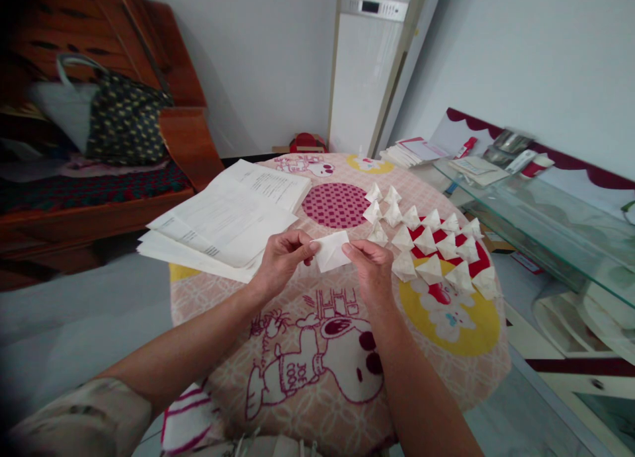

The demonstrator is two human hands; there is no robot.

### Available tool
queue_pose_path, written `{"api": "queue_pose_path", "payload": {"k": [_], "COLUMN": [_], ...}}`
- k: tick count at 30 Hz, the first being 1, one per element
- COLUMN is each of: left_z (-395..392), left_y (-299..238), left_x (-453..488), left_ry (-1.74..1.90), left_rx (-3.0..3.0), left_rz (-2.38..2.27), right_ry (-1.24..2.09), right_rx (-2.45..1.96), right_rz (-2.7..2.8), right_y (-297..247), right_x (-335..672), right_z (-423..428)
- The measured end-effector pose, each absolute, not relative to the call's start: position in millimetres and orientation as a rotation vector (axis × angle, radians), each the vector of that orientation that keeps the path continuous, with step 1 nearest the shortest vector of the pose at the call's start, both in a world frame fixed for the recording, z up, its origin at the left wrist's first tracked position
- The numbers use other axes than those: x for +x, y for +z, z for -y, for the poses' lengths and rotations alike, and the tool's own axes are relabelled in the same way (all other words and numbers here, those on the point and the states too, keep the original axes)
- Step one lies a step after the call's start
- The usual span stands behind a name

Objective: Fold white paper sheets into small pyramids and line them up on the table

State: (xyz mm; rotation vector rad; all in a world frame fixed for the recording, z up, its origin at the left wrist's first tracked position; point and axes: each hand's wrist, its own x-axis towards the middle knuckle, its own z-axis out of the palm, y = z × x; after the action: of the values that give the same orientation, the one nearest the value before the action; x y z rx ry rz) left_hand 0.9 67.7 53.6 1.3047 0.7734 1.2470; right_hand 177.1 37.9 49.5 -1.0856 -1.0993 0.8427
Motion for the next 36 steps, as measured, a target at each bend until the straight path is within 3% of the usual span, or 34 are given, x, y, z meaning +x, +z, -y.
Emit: {"api": "queue_pose_path", "payload": {"k": [29, 36], "left_z": [-72, -78], "left_y": [39, 39], "left_x": [4, 2], "left_ry": [0.678, 0.812], "left_rx": [1.319, 1.254], "left_rz": [-0.726, -0.768], "right_ry": [0.868, 1.027], "right_rx": [-1.183, -1.168], "right_rz": [0.920, 0.849], "right_y": [48, 48], "right_x": [168, 173], "right_z": [-40, -44]}}
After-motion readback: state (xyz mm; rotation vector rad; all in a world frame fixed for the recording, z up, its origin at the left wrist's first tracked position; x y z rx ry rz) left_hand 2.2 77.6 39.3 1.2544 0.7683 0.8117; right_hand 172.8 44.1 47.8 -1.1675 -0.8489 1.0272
